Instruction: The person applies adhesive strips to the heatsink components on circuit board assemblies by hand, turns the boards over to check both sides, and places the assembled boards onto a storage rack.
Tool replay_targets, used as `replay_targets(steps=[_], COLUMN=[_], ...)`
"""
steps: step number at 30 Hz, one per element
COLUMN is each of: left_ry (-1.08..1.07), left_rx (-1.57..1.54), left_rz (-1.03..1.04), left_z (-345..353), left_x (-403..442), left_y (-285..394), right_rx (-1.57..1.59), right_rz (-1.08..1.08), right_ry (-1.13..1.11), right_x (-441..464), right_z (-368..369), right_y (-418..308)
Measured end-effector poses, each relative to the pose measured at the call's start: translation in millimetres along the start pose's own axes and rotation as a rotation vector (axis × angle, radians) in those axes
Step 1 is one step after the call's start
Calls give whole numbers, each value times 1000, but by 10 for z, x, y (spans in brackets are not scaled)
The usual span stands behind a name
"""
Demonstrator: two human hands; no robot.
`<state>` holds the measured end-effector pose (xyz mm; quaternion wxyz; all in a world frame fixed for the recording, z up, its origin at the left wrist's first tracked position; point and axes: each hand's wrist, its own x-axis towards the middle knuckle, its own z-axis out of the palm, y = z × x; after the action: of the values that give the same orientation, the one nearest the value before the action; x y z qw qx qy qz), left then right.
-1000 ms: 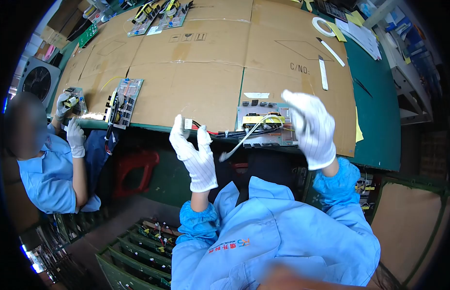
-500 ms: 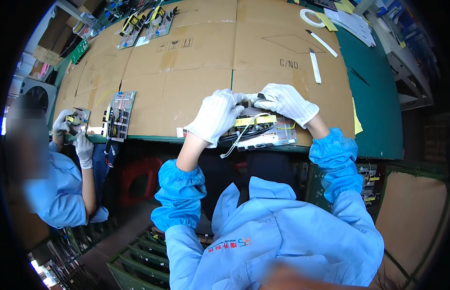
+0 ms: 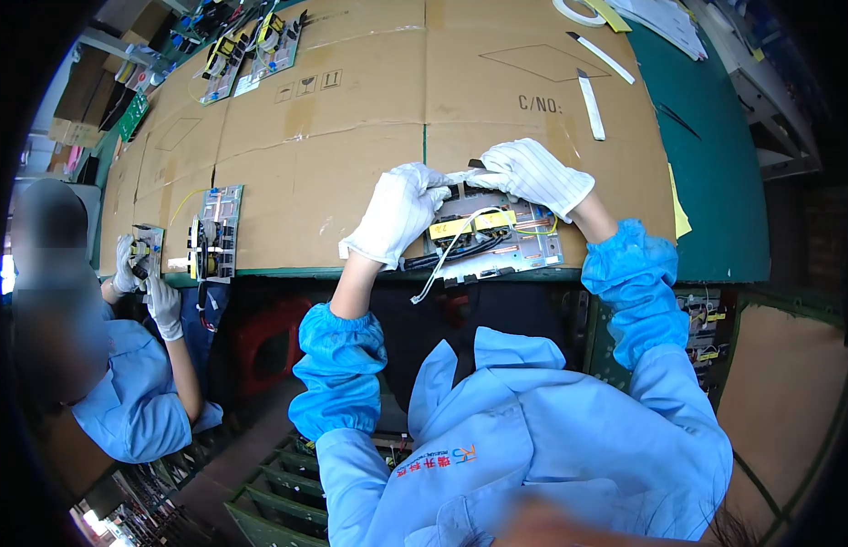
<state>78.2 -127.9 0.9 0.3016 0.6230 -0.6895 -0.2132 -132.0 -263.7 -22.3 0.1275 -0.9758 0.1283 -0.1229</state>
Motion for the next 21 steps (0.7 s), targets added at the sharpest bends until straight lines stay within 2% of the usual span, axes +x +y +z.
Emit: replay_targets(steps=[4,6,7,9,10,11,13,14,15,17,20,21], left_ry=[-77,-14,50,108,239,371,472,439,383,357,185,196], left_rx=[-42,-18,1,85,207,329,331,290,286,377,316,400], left_rz=[-109,-79,-56,-14,58,130,237,280,287,366,377,358], left_z=[-107,-174,-208,-323,-384,-396,-322,-282,-185,116,419,509], left_x=[-11,-71,-129,-291,-373,-476,-746,-862,-985,-1169,-1282,-1281], left_y=[123,211,265,477,622,720,838,912,930,899,949,973], right_rx=[41,442,442,172,-65,-65,-283,-148,140,175,17,21], right_rz=[49,503,510,144,76,83,130,167,261,258,270,274], right_ry=[-20,-324,-323,198,263,259,327,387,470,451,387,385], right_x=[10,55,-27,-306,-456,-557,-765,-842,-931,-1081,-1251,-1266], right_z=[-99,-415,-429,-475,-449,-500,-646,-673,-581,-480,-388,-326], right_y=[-21,-201,-220,-180,-114,-138,-388,-536,-635,-879,-1130,-1178])
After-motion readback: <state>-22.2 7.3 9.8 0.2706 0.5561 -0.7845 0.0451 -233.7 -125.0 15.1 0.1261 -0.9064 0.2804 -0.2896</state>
